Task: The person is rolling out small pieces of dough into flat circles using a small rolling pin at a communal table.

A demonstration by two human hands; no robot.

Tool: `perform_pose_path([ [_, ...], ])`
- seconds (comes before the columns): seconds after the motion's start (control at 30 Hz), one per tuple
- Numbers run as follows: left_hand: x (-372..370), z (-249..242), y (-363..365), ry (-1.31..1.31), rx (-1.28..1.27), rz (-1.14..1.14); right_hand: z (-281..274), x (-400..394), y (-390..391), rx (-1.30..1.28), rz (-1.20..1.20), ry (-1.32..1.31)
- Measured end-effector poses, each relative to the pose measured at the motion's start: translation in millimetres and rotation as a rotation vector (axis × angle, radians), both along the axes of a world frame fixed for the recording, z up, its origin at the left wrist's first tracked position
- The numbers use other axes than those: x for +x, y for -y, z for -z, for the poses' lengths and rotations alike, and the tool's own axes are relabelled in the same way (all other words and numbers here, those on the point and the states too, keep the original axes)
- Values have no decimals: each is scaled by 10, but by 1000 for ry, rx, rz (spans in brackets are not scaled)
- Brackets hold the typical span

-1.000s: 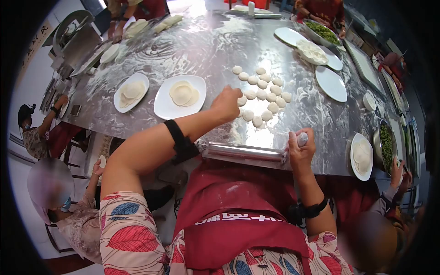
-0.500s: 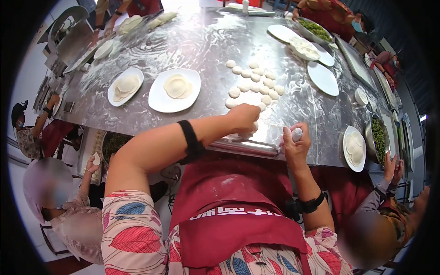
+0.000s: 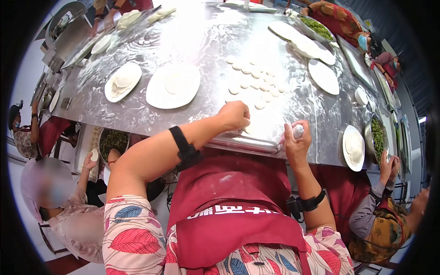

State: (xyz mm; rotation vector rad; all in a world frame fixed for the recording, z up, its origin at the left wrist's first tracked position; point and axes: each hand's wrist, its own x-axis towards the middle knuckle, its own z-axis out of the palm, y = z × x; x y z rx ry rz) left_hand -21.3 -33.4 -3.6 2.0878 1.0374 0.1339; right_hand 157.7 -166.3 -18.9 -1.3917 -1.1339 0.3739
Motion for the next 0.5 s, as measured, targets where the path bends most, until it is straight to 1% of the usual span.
perform_pose_path([
  [0.03,-13,17,8,21,-6,10,6,-8,7,-11,20,11],
  [0.1,14,11,6,58,-13,51,-62,30,-263,-31,17,-4],
  [0.13,71,-6,-4,34,28,32,-26,77,-456,10,83,175],
  [0.17,140,-16,-8,14,69,10,77,138,-652,34,126,258],
  [0.2,181,-17,-8,-7,106,-16,27,127,-711,10,98,230],
  [0.3,171,-13,-124,13,-12,170,-100,84,-525,-12,69,198],
  [0.33,135,46,-132,27,8,228,-115,57,-365,-16,64,200],
  [0.37,103,42,-113,-10,17,218,-119,18,-186,-54,37,93],
  [0.43,3,22,-49,13,-84,70,-48,-26,84,-22,-27,-7],
  [0.5,-102,21,-74,19,-183,81,0,13,-8,-13,9,33],
])
